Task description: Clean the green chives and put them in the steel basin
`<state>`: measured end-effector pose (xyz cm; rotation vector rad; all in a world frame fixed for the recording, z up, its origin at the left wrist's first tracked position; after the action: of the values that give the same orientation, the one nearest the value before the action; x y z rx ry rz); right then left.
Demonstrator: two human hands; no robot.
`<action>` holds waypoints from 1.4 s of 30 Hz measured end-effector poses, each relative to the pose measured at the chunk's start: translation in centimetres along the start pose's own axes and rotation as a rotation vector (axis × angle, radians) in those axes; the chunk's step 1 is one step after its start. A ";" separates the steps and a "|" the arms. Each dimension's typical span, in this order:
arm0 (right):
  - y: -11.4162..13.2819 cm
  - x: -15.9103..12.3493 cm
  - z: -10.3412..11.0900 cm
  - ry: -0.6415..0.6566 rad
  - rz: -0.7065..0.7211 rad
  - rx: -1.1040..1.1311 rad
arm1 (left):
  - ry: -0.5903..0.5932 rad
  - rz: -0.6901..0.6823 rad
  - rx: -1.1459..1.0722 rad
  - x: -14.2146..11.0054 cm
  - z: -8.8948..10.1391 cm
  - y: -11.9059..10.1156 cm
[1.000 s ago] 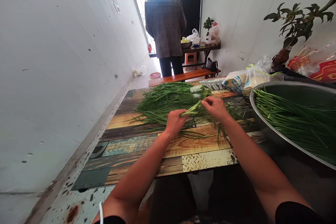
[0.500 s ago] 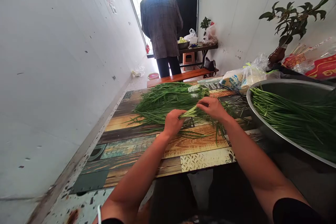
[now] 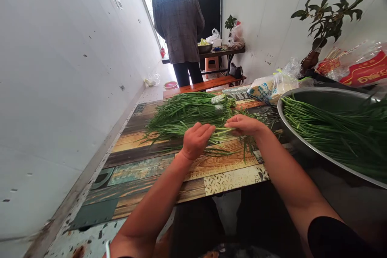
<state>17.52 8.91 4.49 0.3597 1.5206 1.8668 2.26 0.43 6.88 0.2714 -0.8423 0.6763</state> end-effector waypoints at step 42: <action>-0.8 -0.4 6.1 -0.832 -0.182 -1.104 | -0.290 0.477 -0.144 -1.4 0.0 3.6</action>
<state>21.77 13.32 5.51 0.3601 -0.0860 1.7638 -0.77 2.58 5.64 0.0336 -1.2469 1.0292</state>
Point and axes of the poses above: each hand's wrist, its own x-axis towards the middle knuckle, its own z-axis out of the back of the hand, y = z × x, the point moved 6 cm from there along x, towards the middle knuckle, and after that the axes turned 12 degrees about -x, right-handed, at the moved point
